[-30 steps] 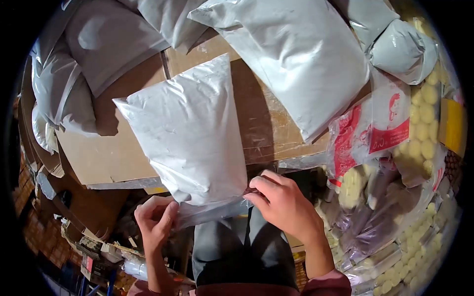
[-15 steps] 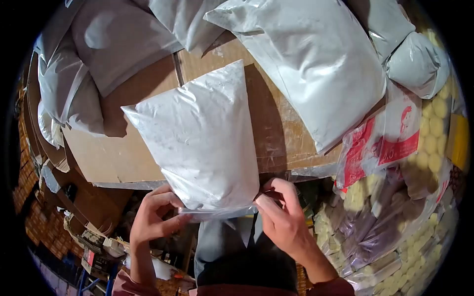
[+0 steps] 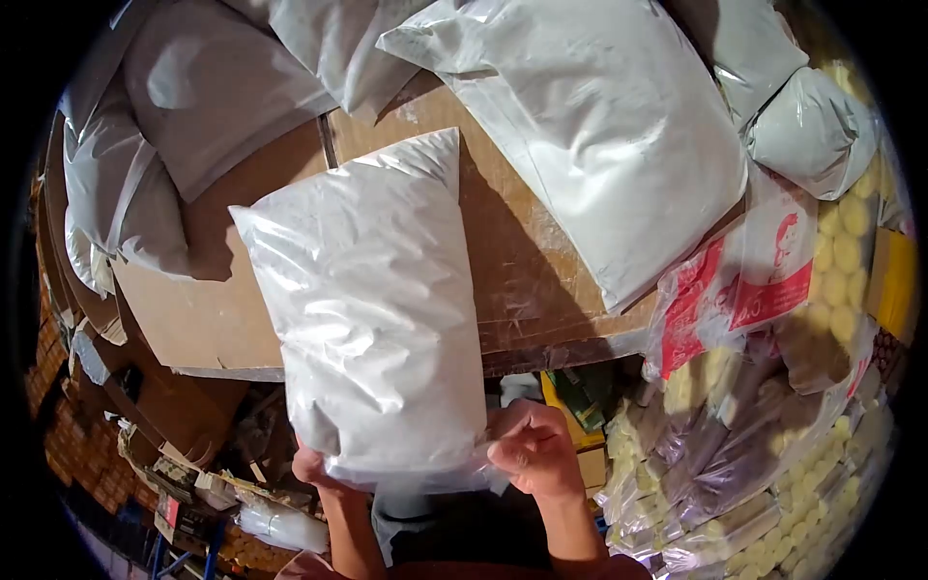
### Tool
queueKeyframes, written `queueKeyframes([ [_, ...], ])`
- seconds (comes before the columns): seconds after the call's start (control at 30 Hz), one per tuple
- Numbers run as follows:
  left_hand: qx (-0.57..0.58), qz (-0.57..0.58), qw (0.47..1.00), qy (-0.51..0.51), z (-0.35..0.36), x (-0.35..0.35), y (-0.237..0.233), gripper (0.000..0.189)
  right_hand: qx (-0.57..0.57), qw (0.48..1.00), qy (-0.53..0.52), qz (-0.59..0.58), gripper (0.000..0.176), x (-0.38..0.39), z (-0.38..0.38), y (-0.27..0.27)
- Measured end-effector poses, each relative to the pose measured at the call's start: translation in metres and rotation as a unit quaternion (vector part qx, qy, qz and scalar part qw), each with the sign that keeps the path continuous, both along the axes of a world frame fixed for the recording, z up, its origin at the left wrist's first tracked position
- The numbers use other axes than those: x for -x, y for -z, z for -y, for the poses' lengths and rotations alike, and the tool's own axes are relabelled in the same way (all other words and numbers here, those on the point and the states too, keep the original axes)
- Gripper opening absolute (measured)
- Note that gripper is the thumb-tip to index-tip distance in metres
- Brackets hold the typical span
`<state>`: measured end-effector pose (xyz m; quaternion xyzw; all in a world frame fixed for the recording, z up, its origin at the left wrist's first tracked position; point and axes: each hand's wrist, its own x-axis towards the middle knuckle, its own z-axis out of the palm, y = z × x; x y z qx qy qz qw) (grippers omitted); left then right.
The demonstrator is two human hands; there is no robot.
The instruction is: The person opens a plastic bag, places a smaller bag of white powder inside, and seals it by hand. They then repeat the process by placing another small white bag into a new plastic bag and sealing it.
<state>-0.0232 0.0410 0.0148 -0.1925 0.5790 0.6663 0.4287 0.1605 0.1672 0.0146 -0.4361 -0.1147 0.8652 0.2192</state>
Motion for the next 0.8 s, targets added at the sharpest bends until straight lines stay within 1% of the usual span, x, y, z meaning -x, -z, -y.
queueKeyframes([
  [0.03,0.011,-0.006,1.000,-0.011,-0.001,-0.001,-0.001,0.031,0.020,0.998,0.018,-0.050,0.016,0.003,-0.002,0.000],
  [0.07,-0.009,-0.006,1.000,0.006,0.008,0.001,0.003,0.035,-0.003,0.998,0.009,-0.069,0.016,0.004,-0.004,0.002],
  [0.13,0.053,-0.057,0.996,0.052,-0.007,0.008,-0.006,0.042,-0.050,0.993,-0.010,-0.108,0.017,0.006,-0.011,0.007],
  [0.2,0.055,-0.077,0.993,0.075,-0.013,0.011,-0.007,0.045,-0.068,0.992,-0.046,-0.095,0.015,0.014,-0.027,0.001],
  [0.23,0.026,-0.073,0.994,0.076,-0.011,0.011,-0.004,0.046,-0.072,0.993,-0.054,-0.080,0.016,0.025,-0.034,-0.004],
  [0.3,0.001,-0.051,0.994,0.099,-0.014,0.017,-0.006,0.040,-0.070,0.994,-0.059,-0.058,0.017,0.043,-0.040,-0.010],
  [0.33,-0.011,-0.040,0.993,0.112,-0.015,0.020,-0.007,0.038,-0.080,0.992,-0.075,-0.064,0.019,0.041,-0.040,-0.009],
  [0.4,0.000,-0.037,0.989,0.144,-0.020,0.026,-0.013,0.033,-0.098,0.986,-0.108,-0.076,0.022,0.030,-0.042,-0.005],
  [0.43,-0.091,-0.037,0.969,0.226,-0.008,0.042,-0.003,0.023,-0.147,0.972,-0.161,-0.090,0.027,0.022,-0.045,0.003],
  [0.47,-0.151,-0.001,0.953,0.262,-0.002,0.051,-0.001,0.016,-0.195,0.950,-0.239,-0.055,0.030,0.013,-0.048,0.005],
  [0.53,-0.113,0.010,0.946,0.304,-0.019,0.062,-0.010,0.013,-0.068,0.961,-0.267,-0.026,0.029,0.023,-0.065,-0.011],
  [0.57,-0.107,0.001,0.934,0.341,-0.025,0.067,-0.012,0.013,-0.101,0.927,-0.361,0.006,0.026,0.014,-0.073,-0.007],
  [0.63,-0.082,-0.048,0.917,0.388,-0.026,0.071,-0.013,0.014,-0.280,0.866,-0.412,0.034,0.024,0.020,-0.086,-0.005],
  [0.67,-0.068,-0.071,0.907,0.409,-0.025,0.072,-0.013,0.015,-0.365,0.823,-0.432,0.048,0.023,0.023,-0.091,-0.007],
  [0.7,-0.052,-0.109,0.901,0.417,-0.022,0.072,-0.013,0.017,-0.445,0.766,-0.453,0.100,0.022,0.026,-0.096,-0.017],
  [0.8,-0.044,-0.302,0.854,0.421,-0.022,0.062,-0.016,0.019,-0.552,0.742,-0.332,0.185,0.025,0.032,-0.079,-0.022],
])
